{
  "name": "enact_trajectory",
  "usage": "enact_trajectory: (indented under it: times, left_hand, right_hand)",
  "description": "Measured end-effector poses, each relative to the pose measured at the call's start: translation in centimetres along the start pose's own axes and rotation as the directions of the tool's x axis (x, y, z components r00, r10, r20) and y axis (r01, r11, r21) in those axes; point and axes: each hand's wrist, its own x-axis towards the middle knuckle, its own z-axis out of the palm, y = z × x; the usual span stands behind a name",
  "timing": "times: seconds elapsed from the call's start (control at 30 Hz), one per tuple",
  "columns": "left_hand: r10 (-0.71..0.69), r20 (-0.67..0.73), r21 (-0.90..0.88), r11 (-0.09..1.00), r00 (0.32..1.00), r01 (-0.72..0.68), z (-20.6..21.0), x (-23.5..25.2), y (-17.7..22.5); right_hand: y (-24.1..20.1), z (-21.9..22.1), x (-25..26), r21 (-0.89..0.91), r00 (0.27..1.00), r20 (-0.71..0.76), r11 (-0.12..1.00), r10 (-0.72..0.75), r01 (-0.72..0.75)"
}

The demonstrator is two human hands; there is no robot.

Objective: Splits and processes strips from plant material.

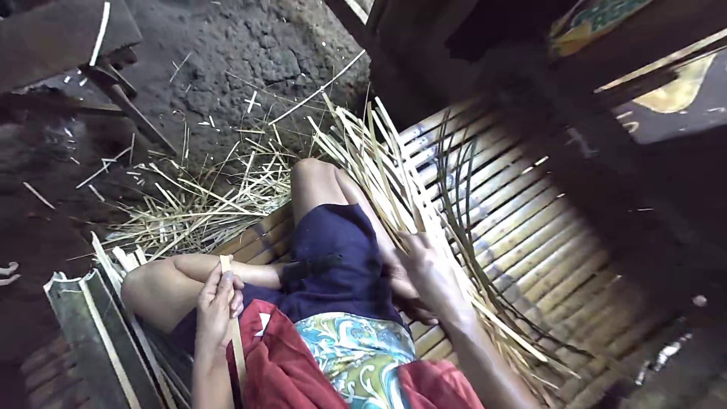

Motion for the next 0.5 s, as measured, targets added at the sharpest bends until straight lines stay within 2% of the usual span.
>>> enact_trajectory:
  times: [0.07, 0.13, 0.17, 0.23, 0.3, 0.33, 0.43, 0.5]
  left_hand:
    - [-0.063, 0.081, -0.031, 0.997, 0.995, 0.066, 0.5, -1.1, 0.9]
    - [-0.063, 0.120, -0.071, 0.995, 0.991, 0.072, 1.3, -1.8, 1.8]
    - [-0.027, 0.129, -0.082, 0.996, 0.991, 0.038, 1.6, -2.0, 2.3]
    - [0.092, 0.154, -0.093, 0.993, 0.984, -0.078, 2.0, -1.9, 3.6]
    - [0.194, 0.192, -0.111, 0.978, 0.962, -0.175, 2.3, -1.7, 4.8]
    - [0.229, 0.213, -0.126, 0.970, 0.950, -0.206, 2.6, -1.7, 4.9]
    - [0.263, 0.257, -0.159, 0.961, 0.930, -0.227, 3.3, -1.8, 4.2]
    - [0.250, 0.277, -0.160, 0.964, 0.928, -0.212, 3.9, -2.0, 3.6]
  right_hand:
    - [-4.8, 2.3, 0.0, 0.020, 0.950, 0.020, 0.950, -0.312, 0.312]
    - [-8.6, 3.7, -0.2, -0.066, 0.889, 0.139, 0.892, -0.436, 0.448]
    - [-9.1, 4.6, -0.1, -0.161, 0.864, 0.092, 0.849, -0.494, 0.503]
    - [-9.1, 5.8, 0.2, -0.331, 0.804, -0.098, 0.781, -0.587, 0.530]
    - [-9.8, 5.4, -0.2, -0.364, 0.782, -0.157, 0.772, -0.603, 0.521]
    - [-10.3, 5.3, -0.6, -0.353, 0.778, -0.133, 0.763, -0.614, 0.542]
    - [-11.6, 6.8, 1.2, -0.232, 0.721, 0.173, 0.684, -0.671, 0.692]
    - [-11.8, 8.9, 3.7, -0.155, 0.698, 0.332, 0.693, -0.635, 0.704]
